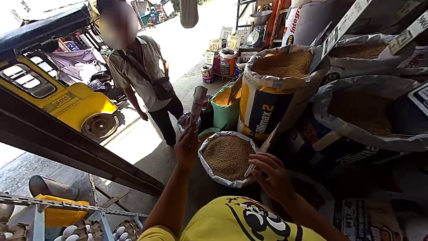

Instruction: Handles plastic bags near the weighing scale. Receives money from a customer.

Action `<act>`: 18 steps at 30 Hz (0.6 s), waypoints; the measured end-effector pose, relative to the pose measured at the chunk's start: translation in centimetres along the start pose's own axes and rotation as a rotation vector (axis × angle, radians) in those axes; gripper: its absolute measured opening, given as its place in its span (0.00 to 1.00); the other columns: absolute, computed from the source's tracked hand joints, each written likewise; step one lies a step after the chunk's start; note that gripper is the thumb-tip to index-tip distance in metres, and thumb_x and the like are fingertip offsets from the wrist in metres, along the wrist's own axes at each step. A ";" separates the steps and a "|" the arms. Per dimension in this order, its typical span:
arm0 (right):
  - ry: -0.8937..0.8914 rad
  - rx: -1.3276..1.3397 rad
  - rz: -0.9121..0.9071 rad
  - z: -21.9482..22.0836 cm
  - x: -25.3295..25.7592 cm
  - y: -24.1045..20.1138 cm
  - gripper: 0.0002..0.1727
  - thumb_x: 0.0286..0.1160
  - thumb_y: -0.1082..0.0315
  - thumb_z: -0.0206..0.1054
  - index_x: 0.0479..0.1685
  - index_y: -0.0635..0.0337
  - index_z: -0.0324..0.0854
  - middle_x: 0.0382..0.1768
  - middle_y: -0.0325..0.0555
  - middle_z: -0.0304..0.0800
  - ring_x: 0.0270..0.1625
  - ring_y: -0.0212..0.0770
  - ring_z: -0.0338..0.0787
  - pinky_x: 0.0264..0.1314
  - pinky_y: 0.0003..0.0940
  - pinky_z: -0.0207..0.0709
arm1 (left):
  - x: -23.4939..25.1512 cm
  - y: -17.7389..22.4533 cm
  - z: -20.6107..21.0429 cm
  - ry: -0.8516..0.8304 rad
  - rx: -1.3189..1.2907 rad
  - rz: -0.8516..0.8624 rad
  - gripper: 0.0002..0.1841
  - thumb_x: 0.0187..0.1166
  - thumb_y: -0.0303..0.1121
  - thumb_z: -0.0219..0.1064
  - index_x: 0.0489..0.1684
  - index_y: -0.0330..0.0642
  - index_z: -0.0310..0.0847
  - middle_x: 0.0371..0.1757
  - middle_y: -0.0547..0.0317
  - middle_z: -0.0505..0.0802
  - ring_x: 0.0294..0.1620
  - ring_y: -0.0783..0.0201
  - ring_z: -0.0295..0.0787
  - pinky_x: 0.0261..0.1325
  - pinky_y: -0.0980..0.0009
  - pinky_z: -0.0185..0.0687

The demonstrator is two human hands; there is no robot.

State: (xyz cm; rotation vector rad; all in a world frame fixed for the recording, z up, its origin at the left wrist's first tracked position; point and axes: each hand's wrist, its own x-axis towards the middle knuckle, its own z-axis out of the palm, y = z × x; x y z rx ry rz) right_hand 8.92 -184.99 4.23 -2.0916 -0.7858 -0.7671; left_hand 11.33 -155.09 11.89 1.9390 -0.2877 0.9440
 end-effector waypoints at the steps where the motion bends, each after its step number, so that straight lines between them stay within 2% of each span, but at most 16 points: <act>1: 0.014 -0.112 0.001 0.0 1.1 0.7 0.31 0.90 0.38 0.47 0.59 0.51 0.88 0.68 0.52 0.89 0.79 0.57 0.80 0.79 0.59 0.69 | 0.3 0.3 0.1 -0.001 -0.001 0.017 0.18 0.88 0.31 0.57 0.64 0.31 0.87 0.66 0.42 0.91 0.37 0.73 0.92 0.43 0.74 0.90; 3: -0.027 -0.228 0.087 0.7 2.8 2.5 0.40 0.87 0.33 0.44 0.64 0.57 0.87 0.75 0.62 0.83 0.83 0.71 0.72 0.81 0.71 0.61 | 0.6 0.7 0.3 0.005 -0.021 0.043 0.17 0.87 0.31 0.57 0.63 0.31 0.88 0.66 0.42 0.91 0.38 0.73 0.92 0.44 0.74 0.90; 4: -0.086 -0.259 0.156 1.2 3.1 3.5 0.45 0.84 0.29 0.42 0.67 0.60 0.86 0.78 0.64 0.79 0.85 0.75 0.68 0.84 0.75 0.55 | 0.5 0.7 0.4 0.004 -0.040 0.048 0.17 0.87 0.31 0.57 0.63 0.31 0.88 0.66 0.43 0.91 0.38 0.73 0.92 0.43 0.74 0.90; 7: -0.428 -0.273 0.384 2.4 2.2 5.4 0.52 0.79 0.22 0.39 0.79 0.58 0.78 0.89 0.62 0.63 0.94 0.71 0.49 0.90 0.76 0.34 | -0.4 0.8 0.4 -0.003 -0.065 0.021 0.17 0.87 0.30 0.57 0.65 0.33 0.87 0.70 0.44 0.89 0.39 0.72 0.93 0.41 0.73 0.91; 9: -0.602 -0.298 0.420 3.2 1.8 6.0 0.48 0.79 0.25 0.47 0.80 0.58 0.77 0.92 0.57 0.58 0.96 0.67 0.40 0.90 0.77 0.22 | -0.7 0.6 0.3 0.007 -0.064 0.012 0.18 0.88 0.32 0.57 0.66 0.34 0.87 0.71 0.45 0.89 0.41 0.72 0.93 0.43 0.73 0.91; 11: -0.610 -0.353 0.380 3.9 1.0 6.2 0.47 0.78 0.26 0.51 0.77 0.58 0.80 0.91 0.52 0.62 0.96 0.66 0.42 0.89 0.78 0.22 | -0.9 0.1 -0.1 0.021 -0.058 0.005 0.18 0.89 0.33 0.56 0.65 0.34 0.87 0.69 0.46 0.90 0.42 0.72 0.93 0.45 0.72 0.92; 14: -0.498 -0.401 0.334 4.5 0.0 6.8 0.47 0.77 0.25 0.49 0.71 0.60 0.85 0.87 0.52 0.70 0.94 0.67 0.52 0.89 0.78 0.30 | -1.3 -0.2 -0.5 0.052 -0.054 -0.024 0.17 0.89 0.31 0.56 0.65 0.32 0.87 0.66 0.44 0.90 0.41 0.71 0.94 0.44 0.72 0.93; 18: -0.510 -0.439 0.342 5.3 0.1 6.8 0.43 0.77 0.29 0.57 0.68 0.61 0.86 0.86 0.53 0.72 0.93 0.64 0.56 0.90 0.76 0.31 | -1.5 -0.3 -0.9 0.097 -0.037 -0.037 0.17 0.89 0.31 0.55 0.63 0.31 0.88 0.68 0.45 0.90 0.37 0.75 0.92 0.41 0.75 0.90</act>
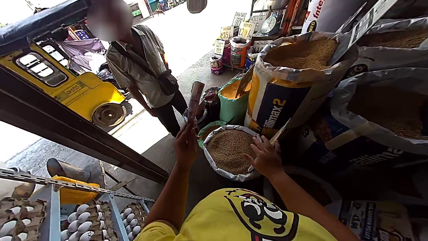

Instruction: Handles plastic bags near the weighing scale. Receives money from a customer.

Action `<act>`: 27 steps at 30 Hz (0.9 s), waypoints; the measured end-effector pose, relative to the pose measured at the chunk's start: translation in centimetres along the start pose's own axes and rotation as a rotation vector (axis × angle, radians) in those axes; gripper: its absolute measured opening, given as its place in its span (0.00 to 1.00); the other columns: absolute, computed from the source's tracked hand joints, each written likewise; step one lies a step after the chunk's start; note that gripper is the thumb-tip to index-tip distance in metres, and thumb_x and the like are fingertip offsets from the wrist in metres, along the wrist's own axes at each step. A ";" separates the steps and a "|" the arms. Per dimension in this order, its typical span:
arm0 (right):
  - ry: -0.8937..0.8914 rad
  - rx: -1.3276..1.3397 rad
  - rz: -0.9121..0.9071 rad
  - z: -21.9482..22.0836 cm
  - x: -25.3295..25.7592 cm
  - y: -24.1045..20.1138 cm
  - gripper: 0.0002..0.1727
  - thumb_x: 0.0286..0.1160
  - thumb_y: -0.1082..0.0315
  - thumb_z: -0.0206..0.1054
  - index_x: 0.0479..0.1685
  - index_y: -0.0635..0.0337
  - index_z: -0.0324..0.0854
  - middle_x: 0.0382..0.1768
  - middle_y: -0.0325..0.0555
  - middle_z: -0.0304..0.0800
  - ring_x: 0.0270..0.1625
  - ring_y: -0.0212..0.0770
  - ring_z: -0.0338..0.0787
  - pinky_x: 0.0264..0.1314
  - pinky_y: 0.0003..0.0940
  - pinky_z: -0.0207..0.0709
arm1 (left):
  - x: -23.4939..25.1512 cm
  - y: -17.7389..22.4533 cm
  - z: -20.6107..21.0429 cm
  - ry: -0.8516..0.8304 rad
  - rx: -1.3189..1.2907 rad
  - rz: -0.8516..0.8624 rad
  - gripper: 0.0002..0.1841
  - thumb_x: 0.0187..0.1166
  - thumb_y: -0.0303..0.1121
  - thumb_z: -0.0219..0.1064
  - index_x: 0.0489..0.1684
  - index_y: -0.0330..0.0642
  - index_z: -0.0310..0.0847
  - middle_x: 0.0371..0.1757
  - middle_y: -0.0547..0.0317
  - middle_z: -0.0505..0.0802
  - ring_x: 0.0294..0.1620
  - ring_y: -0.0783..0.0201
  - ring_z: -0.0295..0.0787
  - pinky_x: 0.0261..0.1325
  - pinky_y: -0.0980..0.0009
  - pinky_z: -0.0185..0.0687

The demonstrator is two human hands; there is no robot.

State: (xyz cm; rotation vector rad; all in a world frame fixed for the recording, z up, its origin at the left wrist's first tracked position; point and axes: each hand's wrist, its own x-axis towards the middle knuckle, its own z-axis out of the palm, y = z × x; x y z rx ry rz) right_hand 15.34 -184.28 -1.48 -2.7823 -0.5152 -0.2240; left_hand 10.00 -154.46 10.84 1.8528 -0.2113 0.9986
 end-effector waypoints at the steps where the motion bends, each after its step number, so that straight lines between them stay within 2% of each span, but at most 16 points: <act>1: 0.006 -0.006 0.003 0.2 0.2 -0.1 0.41 0.76 0.32 0.59 0.66 0.62 0.87 0.85 0.54 0.74 0.93 0.64 0.57 0.90 0.77 0.32 | 0.0 0.1 0.0 0.007 0.005 -0.001 0.17 0.89 0.31 0.55 0.62 0.32 0.88 0.67 0.46 0.90 0.37 0.76 0.92 0.40 0.76 0.90; 4: 0.078 -0.031 0.005 1.0 0.3 -0.5 0.28 0.78 0.46 0.64 0.54 0.65 0.92 0.77 0.55 0.83 0.90 0.64 0.65 0.89 0.77 0.37 | 0.1 0.3 -0.2 0.008 0.024 -0.010 0.17 0.89 0.31 0.56 0.62 0.31 0.88 0.67 0.45 0.90 0.37 0.75 0.92 0.40 0.75 0.90; 7: 0.257 -0.036 -0.047 2.2 0.2 -0.3 0.15 0.75 0.62 0.66 0.39 0.64 0.94 0.67 0.52 0.92 0.83 0.63 0.76 0.86 0.78 0.47 | 0.1 0.6 -0.4 0.007 0.031 -0.013 0.17 0.89 0.33 0.56 0.62 0.32 0.88 0.66 0.46 0.91 0.39 0.74 0.93 0.42 0.75 0.90; 9: 0.358 -0.028 -0.072 2.8 0.1 -0.1 0.13 0.71 0.64 0.66 0.33 0.62 0.94 0.62 0.49 0.95 0.79 0.61 0.81 0.85 0.76 0.51 | 0.1 0.8 -0.6 0.000 0.047 -0.018 0.18 0.90 0.33 0.56 0.63 0.32 0.87 0.66 0.47 0.91 0.40 0.74 0.93 0.43 0.75 0.90; 12: 0.423 -0.010 -0.099 3.1 0.3 -0.3 0.12 0.70 0.65 0.65 0.30 0.61 0.94 0.59 0.47 0.97 0.76 0.60 0.85 0.84 0.75 0.54 | 0.4 1.0 -1.0 -0.006 0.079 -0.024 0.18 0.90 0.31 0.54 0.65 0.32 0.87 0.67 0.47 0.91 0.40 0.74 0.93 0.43 0.75 0.90; 14: 0.446 -0.020 -0.111 3.3 0.3 -0.4 0.12 0.68 0.65 0.66 0.28 0.61 0.94 0.56 0.47 0.98 0.74 0.59 0.87 0.83 0.75 0.56 | 0.4 1.1 -1.1 0.052 0.068 0.037 0.18 0.91 0.31 0.53 0.65 0.33 0.86 0.66 0.47 0.91 0.39 0.74 0.93 0.41 0.75 0.91; 16: 0.439 -0.057 -0.113 3.2 0.2 -0.4 0.11 0.67 0.65 0.68 0.27 0.60 0.93 0.52 0.45 0.98 0.69 0.56 0.91 0.82 0.73 0.58 | 0.7 1.3 -1.2 0.172 0.027 0.197 0.18 0.93 0.36 0.52 0.68 0.39 0.85 0.67 0.54 0.90 0.39 0.75 0.93 0.41 0.75 0.91; 18: 0.430 -0.071 -0.128 2.9 0.7 -0.4 0.09 0.64 0.65 0.70 0.27 0.59 0.93 0.50 0.44 0.98 0.61 0.55 0.93 0.80 0.72 0.61 | 1.6 2.0 -1.4 0.273 -0.010 0.324 0.20 0.95 0.44 0.49 0.76 0.59 0.81 0.67 0.74 0.90 0.40 0.81 0.91 0.44 0.78 0.90; 19: 0.417 -0.047 -0.132 2.7 0.8 -0.5 0.08 0.65 0.64 0.71 0.29 0.58 0.94 0.54 0.45 0.97 0.61 0.55 0.93 0.80 0.72 0.61 | 2.0 2.4 -1.5 0.309 -0.063 0.320 0.20 0.95 0.45 0.48 0.77 0.62 0.80 0.62 0.79 0.91 0.38 0.82 0.90 0.43 0.80 0.89; 20: 0.410 -0.001 -0.127 2.2 0.9 -0.6 0.09 0.66 0.64 0.71 0.33 0.57 0.95 0.61 0.46 0.95 0.63 0.57 0.92 0.79 0.71 0.63 | 2.1 2.7 -1.4 0.343 -0.151 0.249 0.20 0.95 0.42 0.48 0.77 0.52 0.79 0.56 0.76 0.93 0.34 0.81 0.90 0.40 0.80 0.89; 21: 0.423 0.059 -0.109 1.6 1.0 -0.6 0.11 0.66 0.63 0.71 0.39 0.57 0.95 0.67 0.50 0.91 0.68 0.60 0.89 0.77 0.70 0.65 | 2.2 3.1 -1.3 0.371 -0.228 0.119 0.22 0.95 0.37 0.46 0.78 0.36 0.73 0.54 0.67 0.93 0.30 0.79 0.89 0.36 0.79 0.89; 22: 0.456 0.134 -0.073 0.5 1.2 -0.7 0.13 0.66 0.63 0.71 0.43 0.59 0.95 0.72 0.58 0.86 0.73 0.67 0.84 0.77 0.70 0.67 | 2.4 3.5 -1.2 0.398 -0.278 -0.043 0.23 0.95 0.35 0.44 0.80 0.28 0.67 0.56 0.61 0.92 0.27 0.78 0.88 0.33 0.80 0.88; 24: 0.573 0.233 0.059 -2.2 2.5 -0.2 0.16 0.68 0.62 0.68 0.48 0.63 0.94 0.78 0.69 0.77 0.81 0.76 0.73 0.81 0.72 0.64 | 2.9 3.8 -1.4 0.446 -0.316 -0.211 0.24 0.94 0.34 0.42 0.81 0.25 0.64 0.61 0.58 0.90 0.25 0.78 0.87 0.31 0.81 0.86; 26: 0.611 0.238 0.208 -4.4 4.2 1.1 0.18 0.71 0.61 0.66 0.51 0.64 0.92 0.83 0.73 0.68 0.86 0.80 0.61 0.86 0.74 0.54 | 2.6 3.1 -1.6 0.471 -0.309 -0.191 0.25 0.94 0.33 0.43 0.79 0.21 0.63 0.62 0.55 0.90 0.26 0.78 0.87 0.32 0.81 0.86; 27: 0.558 0.219 0.279 -5.1 4.9 1.8 0.20 0.72 0.60 0.66 0.55 0.64 0.91 0.86 0.73 0.63 0.89 0.80 0.56 0.87 0.76 0.48 | 2.4 2.8 -1.6 0.477 -0.301 -0.190 0.25 0.94 0.33 0.44 0.79 0.19 0.63 0.63 0.54 0.89 0.26 0.78 0.87 0.32 0.81 0.86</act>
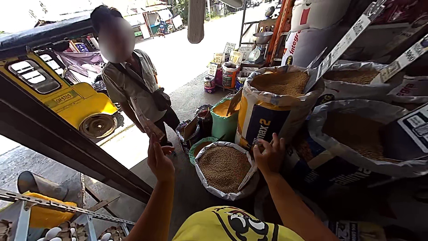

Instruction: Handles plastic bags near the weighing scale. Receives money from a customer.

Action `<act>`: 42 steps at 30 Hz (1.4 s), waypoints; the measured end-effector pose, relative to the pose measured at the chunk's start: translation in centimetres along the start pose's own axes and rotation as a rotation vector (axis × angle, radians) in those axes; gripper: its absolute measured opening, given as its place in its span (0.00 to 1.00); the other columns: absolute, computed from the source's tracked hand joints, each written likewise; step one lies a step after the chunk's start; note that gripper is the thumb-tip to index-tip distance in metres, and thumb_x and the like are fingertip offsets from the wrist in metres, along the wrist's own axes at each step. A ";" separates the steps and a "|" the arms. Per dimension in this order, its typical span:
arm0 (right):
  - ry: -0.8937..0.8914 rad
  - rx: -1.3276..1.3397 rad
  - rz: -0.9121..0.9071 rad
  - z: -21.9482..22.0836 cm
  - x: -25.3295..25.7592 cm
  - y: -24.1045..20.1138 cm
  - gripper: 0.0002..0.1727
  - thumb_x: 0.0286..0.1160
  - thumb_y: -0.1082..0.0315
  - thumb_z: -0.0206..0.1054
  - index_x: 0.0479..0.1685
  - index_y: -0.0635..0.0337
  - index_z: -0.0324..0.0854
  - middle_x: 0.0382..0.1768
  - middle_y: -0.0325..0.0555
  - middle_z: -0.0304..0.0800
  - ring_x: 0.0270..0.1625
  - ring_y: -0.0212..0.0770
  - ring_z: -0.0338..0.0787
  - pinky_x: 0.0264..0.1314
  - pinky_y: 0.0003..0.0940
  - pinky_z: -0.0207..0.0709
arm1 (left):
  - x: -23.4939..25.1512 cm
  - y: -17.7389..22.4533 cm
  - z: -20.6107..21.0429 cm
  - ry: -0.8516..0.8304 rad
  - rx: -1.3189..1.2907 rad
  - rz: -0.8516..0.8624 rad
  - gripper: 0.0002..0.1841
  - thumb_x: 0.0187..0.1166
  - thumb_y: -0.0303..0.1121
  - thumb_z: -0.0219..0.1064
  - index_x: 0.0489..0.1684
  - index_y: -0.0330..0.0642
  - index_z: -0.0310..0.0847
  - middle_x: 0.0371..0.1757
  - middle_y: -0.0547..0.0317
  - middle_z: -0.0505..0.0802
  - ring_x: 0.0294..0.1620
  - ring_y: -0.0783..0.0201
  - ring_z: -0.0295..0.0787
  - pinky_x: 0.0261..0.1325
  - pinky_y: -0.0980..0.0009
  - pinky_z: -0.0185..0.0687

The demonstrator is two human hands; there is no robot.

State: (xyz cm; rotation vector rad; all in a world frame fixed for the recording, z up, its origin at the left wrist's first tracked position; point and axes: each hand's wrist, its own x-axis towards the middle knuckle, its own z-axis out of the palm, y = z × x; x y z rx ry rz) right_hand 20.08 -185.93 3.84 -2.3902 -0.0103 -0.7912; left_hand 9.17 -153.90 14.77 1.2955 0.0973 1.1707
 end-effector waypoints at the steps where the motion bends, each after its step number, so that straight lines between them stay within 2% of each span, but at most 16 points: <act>1: -0.085 -0.052 0.067 0.0 1.0 0.2 0.22 0.73 0.59 0.67 0.61 0.63 0.89 0.89 0.72 0.57 0.91 0.79 0.51 0.87 0.78 0.43 | -0.1 -0.2 0.0 0.010 0.000 -0.012 0.25 0.94 0.33 0.43 0.79 0.20 0.64 0.65 0.53 0.88 0.27 0.78 0.87 0.32 0.81 0.86; 3: -0.359 -0.130 0.199 0.5 1.9 0.3 0.27 0.77 0.56 0.68 0.72 0.61 0.82 0.94 0.70 0.42 0.95 0.74 0.37 0.88 0.79 0.32 | -0.2 -0.3 0.3 0.027 -0.011 -0.064 0.24 0.94 0.33 0.44 0.79 0.22 0.66 0.63 0.56 0.89 0.27 0.78 0.88 0.32 0.80 0.86; 4: -0.500 -0.138 0.258 0.9 1.9 0.2 0.28 0.77 0.56 0.69 0.73 0.61 0.82 0.95 0.69 0.37 0.95 0.73 0.32 0.89 0.77 0.32 | -0.4 -0.4 0.3 0.022 -0.015 -0.076 0.24 0.94 0.33 0.44 0.79 0.23 0.66 0.62 0.57 0.90 0.27 0.78 0.88 0.33 0.80 0.87; 6: -0.655 -0.142 0.311 1.7 1.9 -0.3 0.23 0.75 0.58 0.71 0.65 0.60 0.88 0.95 0.67 0.36 0.95 0.72 0.31 0.91 0.68 0.44 | -0.6 -0.8 0.3 -0.001 -0.018 -0.074 0.24 0.94 0.34 0.44 0.80 0.24 0.66 0.62 0.57 0.91 0.29 0.77 0.89 0.34 0.80 0.87; 7: -0.703 -0.176 0.306 1.9 2.0 -0.7 0.22 0.74 0.58 0.71 0.65 0.59 0.88 0.95 0.65 0.37 0.95 0.72 0.32 0.91 0.66 0.47 | -0.7 -1.1 0.3 -0.014 -0.017 -0.074 0.24 0.94 0.34 0.44 0.80 0.25 0.66 0.62 0.57 0.90 0.29 0.77 0.89 0.35 0.79 0.88; 9: -0.771 -0.231 0.288 2.4 1.9 -1.3 0.22 0.73 0.58 0.71 0.65 0.55 0.89 0.95 0.59 0.46 0.95 0.70 0.37 0.90 0.66 0.49 | -0.6 -1.6 0.2 -0.021 -0.016 -0.086 0.24 0.94 0.34 0.44 0.80 0.26 0.67 0.60 0.57 0.90 0.29 0.76 0.89 0.35 0.78 0.88; 12: -0.812 -0.248 0.277 2.9 1.9 -1.3 0.21 0.73 0.57 0.71 0.63 0.53 0.90 0.89 0.51 0.65 0.92 0.63 0.55 0.88 0.64 0.56 | -0.5 -2.1 0.0 -0.015 -0.031 -0.091 0.24 0.94 0.34 0.44 0.81 0.29 0.68 0.65 0.55 0.89 0.29 0.76 0.88 0.35 0.78 0.87; 14: -0.828 -0.229 0.281 2.8 2.0 -0.9 0.21 0.74 0.56 0.72 0.63 0.54 0.90 0.85 0.52 0.70 0.90 0.62 0.61 0.87 0.64 0.57 | -0.5 -2.3 -0.2 -0.013 -0.040 -0.088 0.24 0.95 0.35 0.44 0.82 0.31 0.67 0.68 0.57 0.89 0.29 0.76 0.88 0.35 0.78 0.87; 15: -0.830 -0.218 0.283 2.8 2.1 -0.7 0.20 0.74 0.57 0.72 0.63 0.54 0.90 0.84 0.52 0.71 0.89 0.61 0.62 0.86 0.65 0.57 | -0.3 -2.2 -0.3 -0.012 -0.044 -0.090 0.24 0.95 0.35 0.44 0.83 0.30 0.66 0.64 0.58 0.90 0.29 0.76 0.88 0.36 0.78 0.87; 24: -0.842 -0.188 0.319 2.7 2.3 -0.4 0.19 0.76 0.57 0.71 0.61 0.54 0.91 0.81 0.53 0.75 0.87 0.59 0.66 0.85 0.63 0.59 | -0.1 -2.7 0.2 -0.018 -0.022 -0.142 0.23 0.95 0.35 0.45 0.81 0.34 0.70 0.53 0.62 0.94 0.25 0.78 0.87 0.33 0.80 0.86; 27: -0.846 -0.200 0.313 2.6 2.2 -0.4 0.19 0.76 0.57 0.71 0.61 0.55 0.90 0.80 0.53 0.76 0.86 0.58 0.68 0.84 0.63 0.60 | 0.1 -2.6 0.2 -0.036 -0.022 -0.120 0.23 0.95 0.36 0.45 0.82 0.35 0.70 0.65 0.61 0.90 0.27 0.78 0.87 0.34 0.80 0.86; 29: -0.849 -0.199 0.316 2.6 2.3 -0.3 0.19 0.76 0.57 0.71 0.62 0.55 0.90 0.80 0.53 0.76 0.86 0.59 0.68 0.85 0.63 0.60 | 0.2 -2.5 0.1 -0.042 -0.021 -0.121 0.23 0.95 0.35 0.44 0.82 0.35 0.70 0.67 0.60 0.89 0.27 0.78 0.87 0.35 0.79 0.86; 33: -0.846 -0.208 0.311 2.4 2.3 -0.4 0.19 0.76 0.56 0.71 0.61 0.54 0.91 0.79 0.53 0.77 0.86 0.58 0.67 0.86 0.62 0.58 | 0.1 -2.7 0.1 -0.060 -0.009 -0.121 0.23 0.95 0.36 0.46 0.81 0.36 0.72 0.53 0.62 0.94 0.25 0.77 0.87 0.33 0.80 0.86; 36: -0.856 -0.219 0.318 2.4 2.2 -0.5 0.19 0.77 0.56 0.71 0.62 0.54 0.90 0.80 0.52 0.77 0.86 0.57 0.68 0.86 0.62 0.58 | -0.2 -2.8 0.0 -0.100 -0.019 -0.142 0.23 0.94 0.36 0.46 0.81 0.36 0.71 0.63 0.61 0.91 0.27 0.78 0.87 0.35 0.80 0.86; 40: -0.854 -0.243 0.321 2.3 2.2 -0.6 0.17 0.78 0.55 0.69 0.57 0.53 0.92 0.78 0.51 0.79 0.86 0.58 0.67 0.85 0.62 0.58 | -0.2 -2.4 -0.4 -0.081 -0.022 -0.194 0.22 0.95 0.37 0.46 0.80 0.37 0.74 0.51 0.63 0.94 0.25 0.77 0.86 0.33 0.80 0.85; 42: -0.850 -0.249 0.330 2.3 2.2 -0.7 0.16 0.78 0.55 0.69 0.56 0.52 0.93 0.77 0.50 0.81 0.86 0.59 0.67 0.85 0.63 0.59 | -0.3 -2.4 -0.7 -0.078 -0.020 -0.178 0.22 0.95 0.36 0.46 0.79 0.35 0.73 0.51 0.62 0.94 0.25 0.77 0.87 0.32 0.80 0.86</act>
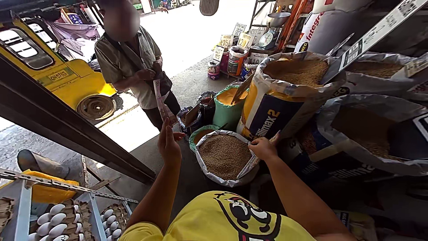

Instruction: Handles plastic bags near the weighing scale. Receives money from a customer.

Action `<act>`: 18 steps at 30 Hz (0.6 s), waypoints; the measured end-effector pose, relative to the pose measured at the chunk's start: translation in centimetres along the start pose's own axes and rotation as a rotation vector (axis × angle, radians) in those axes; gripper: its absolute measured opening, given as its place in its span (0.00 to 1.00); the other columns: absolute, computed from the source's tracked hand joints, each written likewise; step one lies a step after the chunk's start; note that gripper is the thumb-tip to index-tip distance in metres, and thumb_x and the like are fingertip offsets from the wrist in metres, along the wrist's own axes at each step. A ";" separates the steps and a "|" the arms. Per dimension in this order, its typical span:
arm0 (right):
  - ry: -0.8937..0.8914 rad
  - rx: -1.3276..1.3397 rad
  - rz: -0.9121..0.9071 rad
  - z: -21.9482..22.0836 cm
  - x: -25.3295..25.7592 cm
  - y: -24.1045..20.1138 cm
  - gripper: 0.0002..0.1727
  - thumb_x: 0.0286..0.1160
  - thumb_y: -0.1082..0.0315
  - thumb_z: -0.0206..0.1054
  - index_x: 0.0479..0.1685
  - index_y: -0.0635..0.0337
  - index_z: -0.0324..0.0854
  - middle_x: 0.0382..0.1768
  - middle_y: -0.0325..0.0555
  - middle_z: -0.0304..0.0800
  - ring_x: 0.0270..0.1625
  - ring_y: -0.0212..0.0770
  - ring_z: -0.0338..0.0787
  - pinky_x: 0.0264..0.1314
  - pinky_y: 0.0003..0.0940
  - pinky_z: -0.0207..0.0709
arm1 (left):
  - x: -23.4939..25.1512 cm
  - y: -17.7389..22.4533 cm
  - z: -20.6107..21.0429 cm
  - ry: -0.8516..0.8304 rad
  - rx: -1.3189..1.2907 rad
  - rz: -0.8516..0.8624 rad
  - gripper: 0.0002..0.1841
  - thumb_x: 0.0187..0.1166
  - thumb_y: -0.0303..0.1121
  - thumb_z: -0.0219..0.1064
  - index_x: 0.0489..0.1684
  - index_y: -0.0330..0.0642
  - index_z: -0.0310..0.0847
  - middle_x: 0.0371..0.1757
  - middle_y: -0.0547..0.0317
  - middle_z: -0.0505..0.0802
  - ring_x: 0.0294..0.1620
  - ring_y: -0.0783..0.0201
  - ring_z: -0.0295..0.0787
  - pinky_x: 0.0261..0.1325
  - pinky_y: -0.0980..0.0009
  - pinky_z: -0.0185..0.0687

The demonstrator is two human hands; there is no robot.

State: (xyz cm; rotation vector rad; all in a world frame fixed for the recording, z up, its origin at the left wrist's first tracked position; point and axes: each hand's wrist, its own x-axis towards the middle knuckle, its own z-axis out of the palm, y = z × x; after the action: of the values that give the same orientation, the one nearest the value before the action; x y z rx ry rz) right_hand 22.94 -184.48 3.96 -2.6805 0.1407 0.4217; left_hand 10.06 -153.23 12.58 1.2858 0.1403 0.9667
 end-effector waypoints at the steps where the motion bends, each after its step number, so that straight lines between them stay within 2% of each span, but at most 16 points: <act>1: -0.005 0.001 0.000 -0.1 -0.1 -0.1 0.17 0.78 0.55 0.69 0.56 0.53 0.93 0.76 0.51 0.81 0.86 0.59 0.67 0.84 0.64 0.59 | -0.1 0.0 -0.1 0.003 0.004 0.007 0.22 0.94 0.35 0.46 0.79 0.35 0.73 0.53 0.61 0.94 0.25 0.77 0.87 0.33 0.79 0.86; 3: -0.010 -0.005 -0.006 -0.2 -0.2 -0.3 0.17 0.78 0.54 0.69 0.54 0.55 0.93 0.74 0.55 0.83 0.85 0.62 0.69 0.84 0.66 0.59 | -0.3 0.0 -0.5 -0.015 0.029 0.004 0.23 0.95 0.36 0.44 0.82 0.35 0.70 0.64 0.59 0.90 0.28 0.76 0.88 0.35 0.79 0.86; 5: -0.019 -0.007 0.004 -0.3 -0.4 -0.7 0.17 0.78 0.55 0.69 0.52 0.56 0.94 0.69 0.57 0.87 0.81 0.63 0.74 0.82 0.67 0.61 | -0.8 0.0 -0.5 -0.030 0.047 -0.037 0.24 0.95 0.37 0.45 0.82 0.35 0.69 0.67 0.59 0.89 0.30 0.76 0.88 0.37 0.78 0.87; 6: -0.025 -0.009 0.007 -0.2 -0.4 -0.7 0.17 0.79 0.55 0.69 0.51 0.57 0.94 0.68 0.59 0.87 0.80 0.63 0.75 0.82 0.68 0.61 | -1.0 0.1 -0.4 -0.065 0.077 -0.070 0.24 0.95 0.39 0.45 0.83 0.37 0.68 0.67 0.59 0.89 0.35 0.75 0.90 0.42 0.77 0.88; 7: -0.012 -0.009 0.001 0.0 -0.2 -0.6 0.16 0.79 0.55 0.70 0.49 0.58 0.94 0.66 0.61 0.88 0.79 0.65 0.76 0.81 0.70 0.60 | -1.4 0.1 -0.3 -0.141 0.125 -0.107 0.26 0.96 0.43 0.43 0.86 0.39 0.65 0.71 0.58 0.87 0.44 0.73 0.91 0.51 0.74 0.88; 8: 0.011 -0.003 -0.013 0.3 0.1 -0.3 0.16 0.78 0.56 0.71 0.47 0.58 0.95 0.64 0.62 0.88 0.77 0.66 0.76 0.80 0.71 0.60 | -1.7 0.1 0.0 -0.256 0.182 -0.146 0.30 0.95 0.47 0.41 0.89 0.40 0.60 0.79 0.54 0.81 0.59 0.70 0.89 0.65 0.70 0.83; 9: 0.027 0.001 -0.034 0.6 0.5 0.0 0.16 0.77 0.56 0.71 0.47 0.59 0.95 0.64 0.64 0.87 0.77 0.67 0.77 0.78 0.73 0.62 | -2.1 0.0 0.5 -0.384 0.231 -0.180 0.34 0.93 0.53 0.39 0.92 0.42 0.56 0.87 0.50 0.73 0.74 0.66 0.81 0.77 0.64 0.74; 10: 0.035 -0.009 -0.038 0.7 0.7 0.1 0.16 0.77 0.55 0.71 0.47 0.58 0.95 0.64 0.62 0.87 0.76 0.66 0.77 0.77 0.72 0.63 | -2.6 -0.3 1.2 -0.513 0.274 -0.187 0.38 0.92 0.59 0.38 0.93 0.42 0.54 0.91 0.49 0.66 0.85 0.63 0.70 0.85 0.60 0.65; 11: 0.029 -0.023 -0.029 0.8 0.8 0.1 0.16 0.76 0.54 0.70 0.48 0.57 0.95 0.65 0.61 0.87 0.78 0.65 0.76 0.80 0.72 0.60 | -3.4 -0.7 2.1 -0.616 0.317 -0.167 0.40 0.90 0.63 0.37 0.93 0.43 0.55 0.92 0.48 0.64 0.90 0.61 0.62 0.89 0.57 0.59; 13: 0.006 -0.051 0.011 0.7 0.7 -0.1 0.17 0.75 0.54 0.69 0.50 0.55 0.94 0.69 0.58 0.85 0.83 0.62 0.71 0.86 0.71 0.52 | -5.1 -1.6 4.6 -0.797 0.385 -0.061 0.40 0.90 0.63 0.35 0.92 0.42 0.57 0.93 0.49 0.62 0.94 0.59 0.52 0.93 0.56 0.50; 14: -0.009 -0.052 0.034 0.6 0.5 -0.3 0.17 0.74 0.55 0.69 0.52 0.54 0.94 0.73 0.57 0.83 0.86 0.62 0.67 0.87 0.72 0.50 | -5.9 -1.9 6.1 -0.883 0.411 -0.012 0.39 0.91 0.61 0.35 0.93 0.42 0.55 0.94 0.49 0.60 0.95 0.58 0.50 0.93 0.55 0.49; 15: -0.019 -0.072 0.044 0.5 0.4 -0.4 0.18 0.73 0.55 0.69 0.53 0.54 0.93 0.76 0.57 0.79 0.86 0.64 0.66 0.80 0.74 0.61 | -6.8 -2.4 7.6 -0.957 0.436 0.031 0.37 0.92 0.57 0.36 0.94 0.44 0.53 0.95 0.49 0.57 0.95 0.57 0.50 0.92 0.54 0.52; 16: -0.021 -0.074 0.057 0.5 0.5 -0.4 0.18 0.72 0.55 0.70 0.54 0.54 0.93 0.78 0.57 0.76 0.86 0.65 0.66 0.75 0.73 0.68 | -7.8 -2.8 9.2 -1.019 0.436 0.063 0.36 0.92 0.54 0.39 0.94 0.42 0.53 0.95 0.46 0.56 0.96 0.55 0.49 0.93 0.52 0.51; 18: -0.023 -0.063 0.071 0.0 -0.4 -0.8 0.21 0.71 0.57 0.71 0.60 0.57 0.89 0.80 0.58 0.74 0.86 0.65 0.67 0.72 0.69 0.72 | -9.9 -4.2 12.4 -1.129 0.428 0.121 0.37 0.91 0.55 0.40 0.93 0.38 0.54 0.94 0.43 0.58 0.96 0.50 0.47 0.94 0.46 0.43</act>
State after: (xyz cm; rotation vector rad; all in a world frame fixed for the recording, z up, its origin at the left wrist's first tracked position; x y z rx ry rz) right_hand 22.68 -183.76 4.37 -2.7381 0.2195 0.4866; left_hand 13.34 -168.90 9.06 2.0784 -0.6424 0.1887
